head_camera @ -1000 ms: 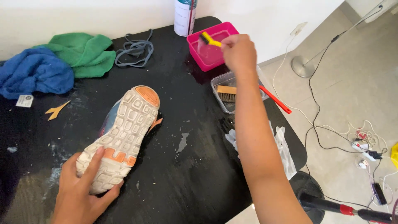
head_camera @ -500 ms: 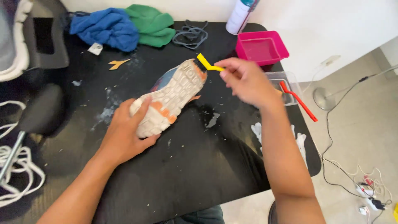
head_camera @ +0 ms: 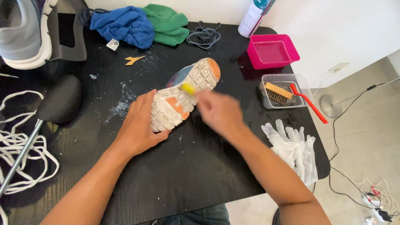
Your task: The person cleans the sole of a sneaker using a red brush and a yellow brush. They scrub the white and orange sections of the sole, occasionally dipping the brushes into a pink container of water. The person rotates the shoe to access different areas of the sole during the cleaning process.
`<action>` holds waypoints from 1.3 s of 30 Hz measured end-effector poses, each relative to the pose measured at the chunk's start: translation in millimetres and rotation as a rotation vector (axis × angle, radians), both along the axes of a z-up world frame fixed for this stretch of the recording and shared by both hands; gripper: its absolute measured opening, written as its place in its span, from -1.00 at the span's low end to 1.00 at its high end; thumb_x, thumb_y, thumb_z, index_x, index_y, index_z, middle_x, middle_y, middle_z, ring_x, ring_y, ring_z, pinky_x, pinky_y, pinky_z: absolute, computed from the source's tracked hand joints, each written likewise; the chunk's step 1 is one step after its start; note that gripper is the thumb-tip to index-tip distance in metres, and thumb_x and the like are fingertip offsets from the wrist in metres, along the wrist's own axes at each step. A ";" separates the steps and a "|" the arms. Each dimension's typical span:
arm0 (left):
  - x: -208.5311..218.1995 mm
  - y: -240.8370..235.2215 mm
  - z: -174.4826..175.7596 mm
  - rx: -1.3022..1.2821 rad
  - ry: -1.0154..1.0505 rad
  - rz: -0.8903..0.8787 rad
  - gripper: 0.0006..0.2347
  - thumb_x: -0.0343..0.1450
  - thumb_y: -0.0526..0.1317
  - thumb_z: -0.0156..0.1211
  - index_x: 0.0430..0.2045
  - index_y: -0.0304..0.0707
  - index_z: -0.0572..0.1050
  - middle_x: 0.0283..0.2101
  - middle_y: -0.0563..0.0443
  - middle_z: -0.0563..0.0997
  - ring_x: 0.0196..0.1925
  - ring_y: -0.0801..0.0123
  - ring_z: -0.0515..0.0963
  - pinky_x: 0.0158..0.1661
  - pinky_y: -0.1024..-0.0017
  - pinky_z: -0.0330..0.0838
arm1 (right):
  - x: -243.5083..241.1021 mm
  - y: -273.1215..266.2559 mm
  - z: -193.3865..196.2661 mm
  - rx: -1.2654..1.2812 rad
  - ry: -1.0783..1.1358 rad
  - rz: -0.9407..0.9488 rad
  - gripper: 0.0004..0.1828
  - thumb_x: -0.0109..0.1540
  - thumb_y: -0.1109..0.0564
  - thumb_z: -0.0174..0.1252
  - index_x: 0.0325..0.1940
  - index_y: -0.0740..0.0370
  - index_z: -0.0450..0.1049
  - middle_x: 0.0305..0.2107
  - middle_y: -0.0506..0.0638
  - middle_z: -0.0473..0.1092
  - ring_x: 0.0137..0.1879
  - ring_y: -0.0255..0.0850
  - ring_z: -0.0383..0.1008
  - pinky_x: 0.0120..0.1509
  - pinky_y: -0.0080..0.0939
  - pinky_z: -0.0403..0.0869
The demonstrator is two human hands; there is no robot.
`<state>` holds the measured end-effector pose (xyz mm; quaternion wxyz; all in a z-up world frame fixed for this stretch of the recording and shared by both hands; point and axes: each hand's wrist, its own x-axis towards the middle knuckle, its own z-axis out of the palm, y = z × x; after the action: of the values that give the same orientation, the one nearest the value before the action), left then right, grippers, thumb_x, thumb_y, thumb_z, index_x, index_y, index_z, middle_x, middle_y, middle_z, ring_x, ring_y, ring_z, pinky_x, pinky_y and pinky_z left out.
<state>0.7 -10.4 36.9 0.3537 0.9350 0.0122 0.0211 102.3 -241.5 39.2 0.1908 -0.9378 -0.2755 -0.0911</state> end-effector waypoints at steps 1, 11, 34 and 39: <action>-0.5 -0.8 1.5 0.001 0.002 0.001 -0.03 0.12 -0.15 0.51 0.44 -0.32 0.03 0.28 -0.28 0.27 0.31 -0.16 0.31 0.21 0.00 0.35 | 12.2 -4.4 -0.1 0.001 0.002 0.001 -0.88 0.27 -0.12 0.13 -0.18 -0.22 0.54 -0.49 -0.02 0.55 -0.27 0.10 0.61 -0.15 0.10 0.55; -1.2 -5.2 1.2 -0.023 -0.049 -0.030 -0.11 0.16 -0.24 0.47 0.40 -0.43 0.04 0.24 -0.36 0.27 0.22 -0.21 0.33 0.15 -0.02 0.37 | 1.9 3.3 7.2 0.040 0.075 -0.028 -0.91 0.28 -0.11 0.11 -0.18 -0.23 0.50 -0.65 0.10 0.47 -0.33 0.24 0.59 -0.21 0.19 0.52; -3.1 -3.7 -5.8 0.027 -0.083 -0.050 -0.12 0.15 -0.26 0.49 0.36 -0.51 0.07 0.24 -0.41 0.27 0.20 -0.25 0.35 0.17 -0.03 0.34 | -16.7 13.8 7.4 0.148 0.201 0.088 -0.91 0.22 -0.05 0.17 -0.26 -0.11 0.56 -0.54 0.13 0.55 -0.31 0.26 0.59 -0.21 0.23 0.52; -1.6 -5.2 -3.4 0.068 -0.110 -0.093 -0.13 0.17 -0.27 0.47 0.38 -0.46 0.06 0.24 -0.39 0.26 0.19 -0.24 0.34 0.15 -0.03 0.33 | 42.5 -24.5 10.3 0.266 -0.095 -0.201 -0.95 0.30 -0.02 0.21 -0.16 -0.16 0.53 -0.64 0.08 0.46 -0.33 0.13 0.58 -0.18 0.12 0.49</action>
<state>-1.0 -15.6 33.5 0.3226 0.9434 -0.0516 0.0564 144.7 -266.0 49.5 0.2900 -0.9216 -0.1747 -0.1896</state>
